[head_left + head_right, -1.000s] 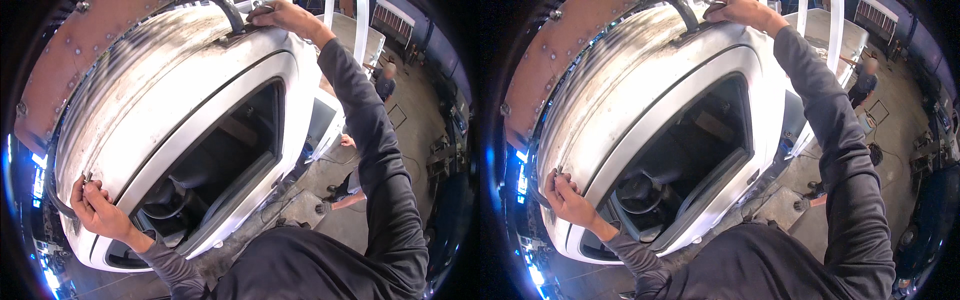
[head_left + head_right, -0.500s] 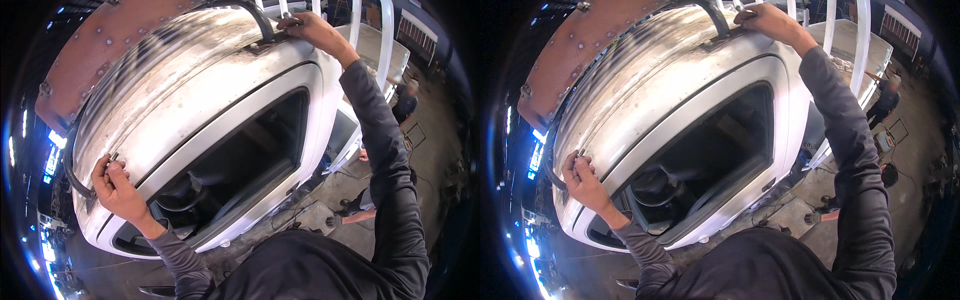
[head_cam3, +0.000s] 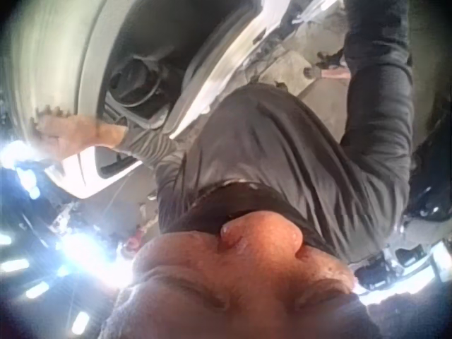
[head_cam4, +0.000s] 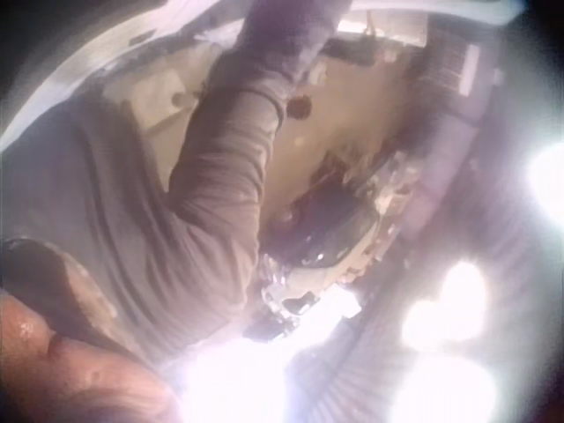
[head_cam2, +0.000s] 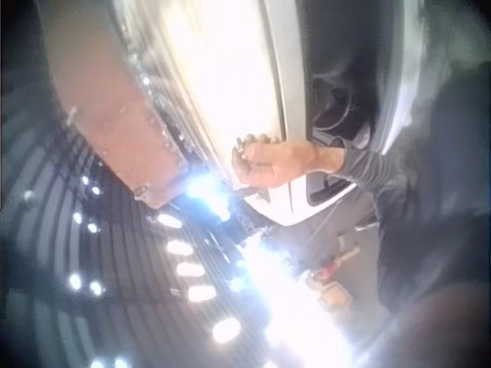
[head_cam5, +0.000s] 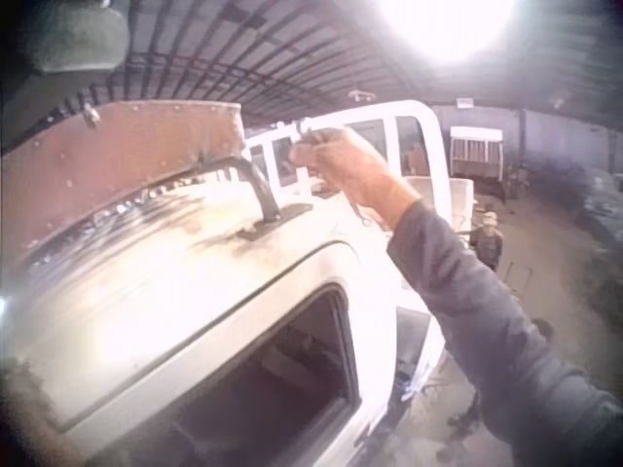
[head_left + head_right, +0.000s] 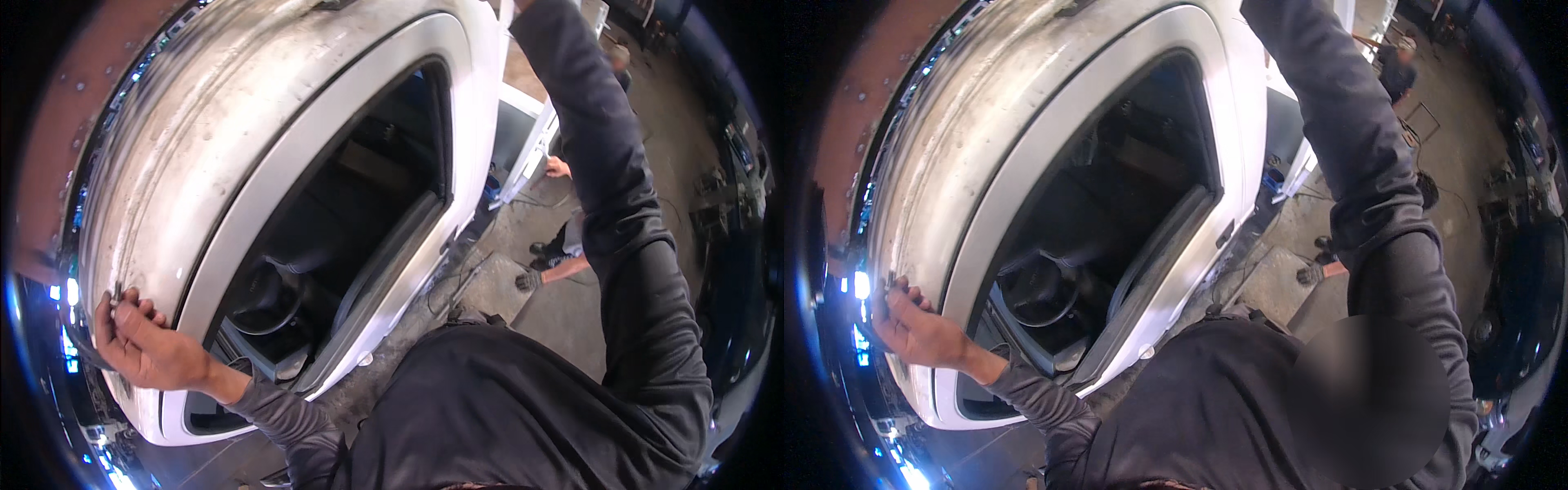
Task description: The person positions a metal workbench under a white truck cab, climbs onto it, and uses a wrench to tighten bolts securing a roof rack to the cab. The person repeatedly adjusts the rack and tightens fasteners while standing on the bench.
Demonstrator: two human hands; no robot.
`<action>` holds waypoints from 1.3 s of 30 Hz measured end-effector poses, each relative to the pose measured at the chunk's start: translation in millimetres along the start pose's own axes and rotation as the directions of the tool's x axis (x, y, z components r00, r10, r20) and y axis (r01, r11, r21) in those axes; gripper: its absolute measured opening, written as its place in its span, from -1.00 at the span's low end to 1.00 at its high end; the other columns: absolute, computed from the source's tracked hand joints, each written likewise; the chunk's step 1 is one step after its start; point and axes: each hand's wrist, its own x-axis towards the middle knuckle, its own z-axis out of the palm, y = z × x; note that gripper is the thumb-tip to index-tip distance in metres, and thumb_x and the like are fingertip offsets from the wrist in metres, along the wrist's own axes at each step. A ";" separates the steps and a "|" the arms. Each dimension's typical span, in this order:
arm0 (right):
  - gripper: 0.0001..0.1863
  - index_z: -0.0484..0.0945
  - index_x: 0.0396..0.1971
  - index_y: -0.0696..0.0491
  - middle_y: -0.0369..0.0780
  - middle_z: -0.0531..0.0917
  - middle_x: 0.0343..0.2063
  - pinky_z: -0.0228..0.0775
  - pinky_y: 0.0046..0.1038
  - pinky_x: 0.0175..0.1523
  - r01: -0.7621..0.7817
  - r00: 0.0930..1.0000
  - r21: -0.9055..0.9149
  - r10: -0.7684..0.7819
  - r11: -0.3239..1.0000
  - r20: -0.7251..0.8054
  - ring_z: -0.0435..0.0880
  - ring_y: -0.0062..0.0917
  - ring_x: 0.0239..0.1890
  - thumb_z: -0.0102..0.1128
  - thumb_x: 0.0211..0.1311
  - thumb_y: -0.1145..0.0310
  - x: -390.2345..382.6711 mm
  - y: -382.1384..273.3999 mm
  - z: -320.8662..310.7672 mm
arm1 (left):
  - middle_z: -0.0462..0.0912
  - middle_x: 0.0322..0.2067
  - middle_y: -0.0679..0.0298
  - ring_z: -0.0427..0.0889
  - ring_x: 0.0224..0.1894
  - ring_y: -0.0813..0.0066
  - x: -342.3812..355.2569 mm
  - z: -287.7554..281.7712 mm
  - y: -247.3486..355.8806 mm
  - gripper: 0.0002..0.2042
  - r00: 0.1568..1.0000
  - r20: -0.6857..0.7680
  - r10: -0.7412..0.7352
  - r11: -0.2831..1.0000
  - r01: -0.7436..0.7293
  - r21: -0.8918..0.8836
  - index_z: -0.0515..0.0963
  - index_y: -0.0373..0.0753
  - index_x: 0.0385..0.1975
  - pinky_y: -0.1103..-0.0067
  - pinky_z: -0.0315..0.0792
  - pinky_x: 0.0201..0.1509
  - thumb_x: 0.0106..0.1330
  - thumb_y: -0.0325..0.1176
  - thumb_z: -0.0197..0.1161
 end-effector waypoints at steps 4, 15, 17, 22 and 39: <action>-0.52 0.61 0.16 0.07 -0.15 0.73 -0.03 0.54 -0.37 0.09 0.018 0.948 0.105 -0.051 0.994 0.315 0.69 -0.36 -0.02 0.31 0.38 0.11 -93.4 -19.4 -1.7 | 0.68 -0.23 -0.02 0.59 -0.36 0.41 -0.9 -30.2 -29.5 -0.75 0.998 0.058 0.036 0.947 -0.016 -0.320 0.47 -0.31 0.12 0.67 0.43 -0.34 0.54 -0.38 0.12; -0.63 0.62 0.03 0.15 -0.17 0.74 -0.14 0.50 -0.37 0.11 -0.653 0.726 0.311 0.454 0.690 0.517 0.69 -0.48 -0.02 0.42 0.27 0.37 -365.3 18.3 95.6 | 0.71 -0.28 0.20 0.65 -0.35 0.64 -234.4 47.8 -4.0 -0.82 -0.100 0.987 -0.122 0.482 0.864 0.148 0.53 -0.35 -0.01 0.64 0.53 -0.33 0.48 -0.47 0.15; -0.63 0.61 0.05 0.16 -0.10 0.76 -0.12 0.53 -0.33 0.10 -0.640 0.742 0.248 0.500 0.728 0.447 0.73 -0.40 -0.02 0.40 0.28 0.37 -387.3 20.8 99.0 | 0.69 -0.31 0.23 0.60 -0.42 0.66 -263.4 56.3 2.1 -0.82 -0.166 0.983 -0.079 0.523 0.833 0.183 0.49 -0.36 -0.01 0.66 0.48 -0.38 0.50 -0.44 0.13; -0.65 0.64 0.03 0.19 -0.10 0.78 -0.22 0.57 -0.33 0.00 -0.737 0.664 0.081 0.696 0.671 0.274 0.78 -0.37 -0.14 0.35 0.30 0.37 -420.5 22.9 89.6 | 0.68 -0.33 0.22 0.62 -0.42 0.63 -306.7 60.7 -0.1 -0.83 -0.271 0.963 -0.002 0.389 0.887 0.251 0.45 -0.33 -0.01 0.64 0.50 -0.39 0.52 -0.40 0.10; -0.68 0.65 -0.25 0.21 -0.10 0.71 -0.41 0.48 -0.33 -0.13 -0.856 0.493 -0.078 0.853 0.511 0.170 0.67 -0.47 -0.29 0.32 0.27 0.21 -525.0 69.5 51.3 | 0.73 -0.27 0.12 0.74 -0.26 0.44 -326.5 103.1 47.6 -0.78 -0.380 0.890 0.250 0.808 0.589 0.025 0.47 -0.37 -0.01 0.51 0.59 -0.12 0.48 -0.37 0.13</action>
